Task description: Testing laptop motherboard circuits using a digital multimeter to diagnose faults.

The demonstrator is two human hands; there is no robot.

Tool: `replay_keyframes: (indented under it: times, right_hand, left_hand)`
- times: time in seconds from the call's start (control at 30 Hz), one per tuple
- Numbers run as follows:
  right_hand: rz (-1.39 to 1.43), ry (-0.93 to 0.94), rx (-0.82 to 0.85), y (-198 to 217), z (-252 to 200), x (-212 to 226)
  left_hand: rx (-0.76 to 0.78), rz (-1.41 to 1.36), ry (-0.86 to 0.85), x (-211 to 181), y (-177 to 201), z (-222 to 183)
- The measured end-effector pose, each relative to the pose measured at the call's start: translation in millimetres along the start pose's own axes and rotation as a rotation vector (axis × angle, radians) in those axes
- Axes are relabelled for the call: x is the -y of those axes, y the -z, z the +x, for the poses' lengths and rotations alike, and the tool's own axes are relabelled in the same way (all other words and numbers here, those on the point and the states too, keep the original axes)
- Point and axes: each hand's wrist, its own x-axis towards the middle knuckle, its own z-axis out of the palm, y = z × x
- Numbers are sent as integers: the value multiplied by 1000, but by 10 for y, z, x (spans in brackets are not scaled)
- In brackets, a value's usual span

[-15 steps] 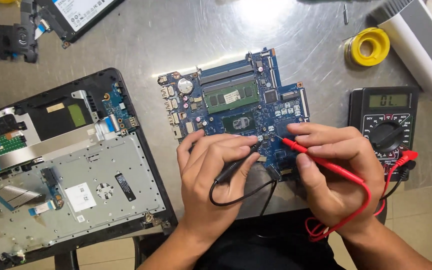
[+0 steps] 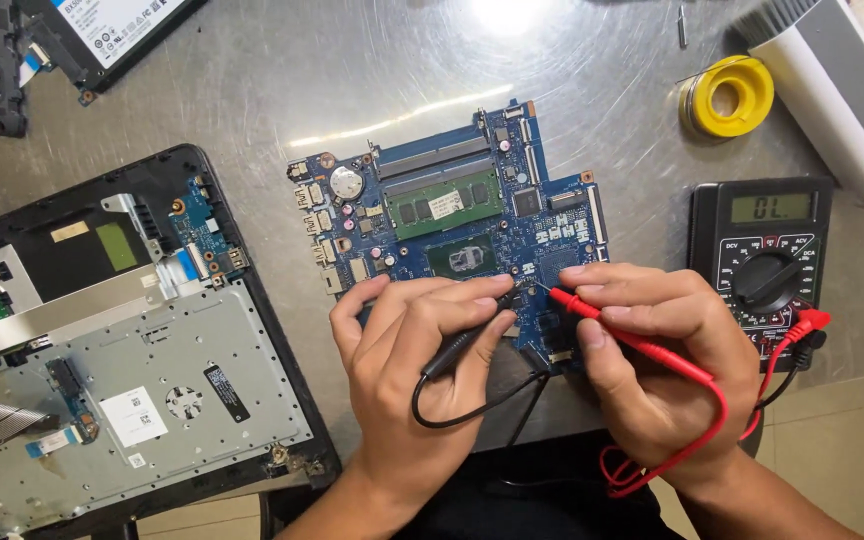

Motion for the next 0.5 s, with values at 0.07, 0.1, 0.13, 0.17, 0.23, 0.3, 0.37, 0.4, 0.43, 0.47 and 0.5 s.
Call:
replay_keyframes:
  times: [0.07, 0.1, 0.13, 0.17, 0.23, 0.3, 0.37, 0.4, 0.43, 0.47, 0.5]
  right_hand:
    - [-15, -1, 12, 0, 11, 10]
    - [-13, 0, 11, 3, 10, 11]
    - [-22, -1, 23, 8, 11, 13]
    - [-32, -2, 35, 14, 11, 15]
    - [-32, 4, 40, 12, 23, 28]
    - [-29, 10, 48, 9, 31, 40]
    - [-52, 44, 62, 10, 43, 42]
    - [-50, 45, 63, 10, 39, 37]
    - [-47, 41, 62, 12, 34, 32]
    - [-44, 35, 61, 13, 28, 27]
    - [-43, 37, 60, 10, 29, 26]
  left_hand:
    - [8, 16, -12, 4, 2, 6]
    - [8, 18, -14, 4, 3, 5]
    - [5, 19, -10, 3, 1, 6]
    - [1, 20, -6, 2, -1, 6]
    - [1, 23, -10, 4, -9, 5]
    - [0, 27, -11, 5, -8, 3]
    - [-4, 31, -14, 4, -8, 7]
    - [-6, 32, -14, 2, -9, 8]
    - [-8, 33, -9, 0, -10, 9]
    - [-9, 34, -5, -2, -12, 11]
    - [-10, 35, -6, -1, -9, 10]
